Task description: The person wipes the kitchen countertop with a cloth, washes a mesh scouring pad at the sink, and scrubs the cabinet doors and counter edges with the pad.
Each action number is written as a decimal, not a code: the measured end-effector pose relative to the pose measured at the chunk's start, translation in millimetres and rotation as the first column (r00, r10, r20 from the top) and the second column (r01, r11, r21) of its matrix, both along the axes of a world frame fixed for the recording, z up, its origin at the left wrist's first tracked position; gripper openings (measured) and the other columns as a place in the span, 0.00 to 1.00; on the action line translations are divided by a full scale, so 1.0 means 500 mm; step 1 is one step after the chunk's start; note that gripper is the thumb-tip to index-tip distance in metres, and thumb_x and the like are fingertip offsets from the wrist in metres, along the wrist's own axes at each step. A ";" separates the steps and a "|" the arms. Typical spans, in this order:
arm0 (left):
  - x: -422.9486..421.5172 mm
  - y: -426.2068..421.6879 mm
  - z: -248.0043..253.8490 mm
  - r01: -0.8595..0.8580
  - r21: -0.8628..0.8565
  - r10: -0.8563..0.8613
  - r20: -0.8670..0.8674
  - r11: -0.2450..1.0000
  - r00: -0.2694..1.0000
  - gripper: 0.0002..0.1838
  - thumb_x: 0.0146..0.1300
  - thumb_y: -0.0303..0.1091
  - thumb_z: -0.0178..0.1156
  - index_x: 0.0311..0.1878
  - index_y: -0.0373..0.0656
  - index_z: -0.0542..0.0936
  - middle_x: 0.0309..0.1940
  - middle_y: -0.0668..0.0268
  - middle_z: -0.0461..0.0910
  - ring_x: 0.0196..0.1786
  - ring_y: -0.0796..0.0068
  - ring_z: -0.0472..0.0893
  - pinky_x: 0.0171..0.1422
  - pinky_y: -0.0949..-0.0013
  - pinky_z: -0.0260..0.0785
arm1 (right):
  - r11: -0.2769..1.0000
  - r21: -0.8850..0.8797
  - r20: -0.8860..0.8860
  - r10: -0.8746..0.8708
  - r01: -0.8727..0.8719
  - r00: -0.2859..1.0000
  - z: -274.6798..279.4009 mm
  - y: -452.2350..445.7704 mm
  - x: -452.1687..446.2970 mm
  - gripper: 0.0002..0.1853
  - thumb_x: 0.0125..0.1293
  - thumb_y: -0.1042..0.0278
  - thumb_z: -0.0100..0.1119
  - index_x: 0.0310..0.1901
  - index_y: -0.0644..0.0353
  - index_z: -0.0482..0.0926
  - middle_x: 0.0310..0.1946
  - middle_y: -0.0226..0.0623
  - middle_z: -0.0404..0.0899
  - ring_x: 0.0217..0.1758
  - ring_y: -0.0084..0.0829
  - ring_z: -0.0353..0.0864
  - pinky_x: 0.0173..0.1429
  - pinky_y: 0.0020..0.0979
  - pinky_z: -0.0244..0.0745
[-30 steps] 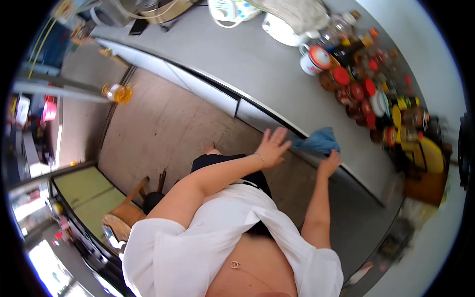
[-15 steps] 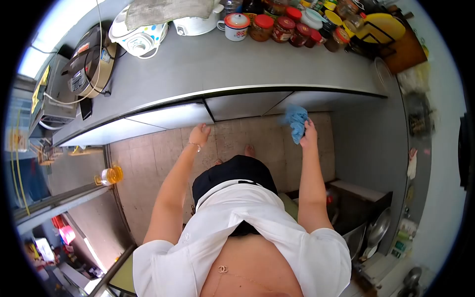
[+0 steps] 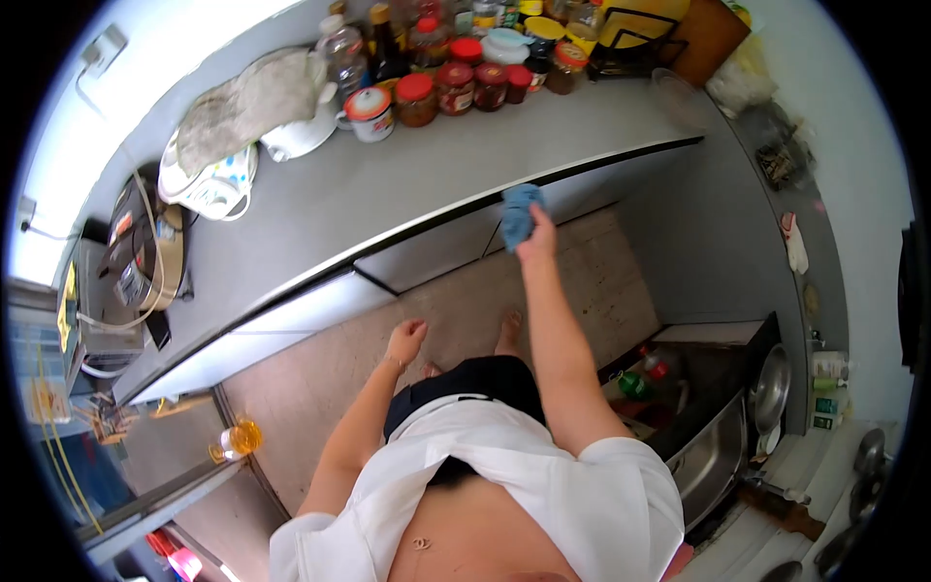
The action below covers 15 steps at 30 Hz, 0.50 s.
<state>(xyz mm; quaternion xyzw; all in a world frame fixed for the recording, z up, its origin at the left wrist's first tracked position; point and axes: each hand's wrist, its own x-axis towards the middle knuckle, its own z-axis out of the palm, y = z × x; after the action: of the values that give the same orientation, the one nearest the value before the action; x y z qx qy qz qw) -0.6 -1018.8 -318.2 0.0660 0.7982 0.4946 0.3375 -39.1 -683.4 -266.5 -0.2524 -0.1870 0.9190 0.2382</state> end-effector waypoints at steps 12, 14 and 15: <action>-0.029 0.240 -0.004 -0.076 -0.157 0.093 0.105 0.985 0.990 0.18 0.61 0.35 0.53 0.49 0.31 0.73 0.36 0.61 0.78 0.38 0.73 0.78 0.43 0.73 0.69 | -0.051 0.987 0.035 -0.859 -0.153 0.511 -0.061 0.217 -0.168 0.18 0.56 0.66 0.57 0.47 0.63 0.69 0.49 0.49 0.63 0.52 0.48 0.62 0.55 0.44 0.59; -0.034 0.310 -0.012 -0.072 -0.139 0.092 0.143 0.988 0.986 0.18 0.61 0.35 0.53 0.49 0.31 0.73 0.38 0.60 0.78 0.39 0.72 0.78 0.45 0.73 0.69 | -0.059 0.987 0.000 -0.930 -0.148 0.366 -0.051 0.346 -0.173 0.18 0.56 0.65 0.57 0.46 0.64 0.69 0.48 0.50 0.63 0.52 0.49 0.62 0.55 0.45 0.58; -0.038 0.348 -0.018 -0.075 -0.125 0.095 0.160 0.989 0.982 0.18 0.61 0.35 0.53 0.50 0.32 0.72 0.38 0.60 0.78 0.40 0.72 0.78 0.46 0.73 0.69 | -0.024 0.987 0.029 -0.945 -0.158 0.326 -0.054 0.417 -0.171 0.20 0.55 0.64 0.58 0.47 0.64 0.68 0.49 0.51 0.62 0.52 0.50 0.61 0.55 0.45 0.58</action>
<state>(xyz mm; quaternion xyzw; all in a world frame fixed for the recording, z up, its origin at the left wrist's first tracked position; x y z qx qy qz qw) -19.7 -844.6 -327.0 -0.0298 0.7974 0.4642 0.3845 -124.6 -474.8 -293.7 -0.4704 -0.6782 0.1758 0.5365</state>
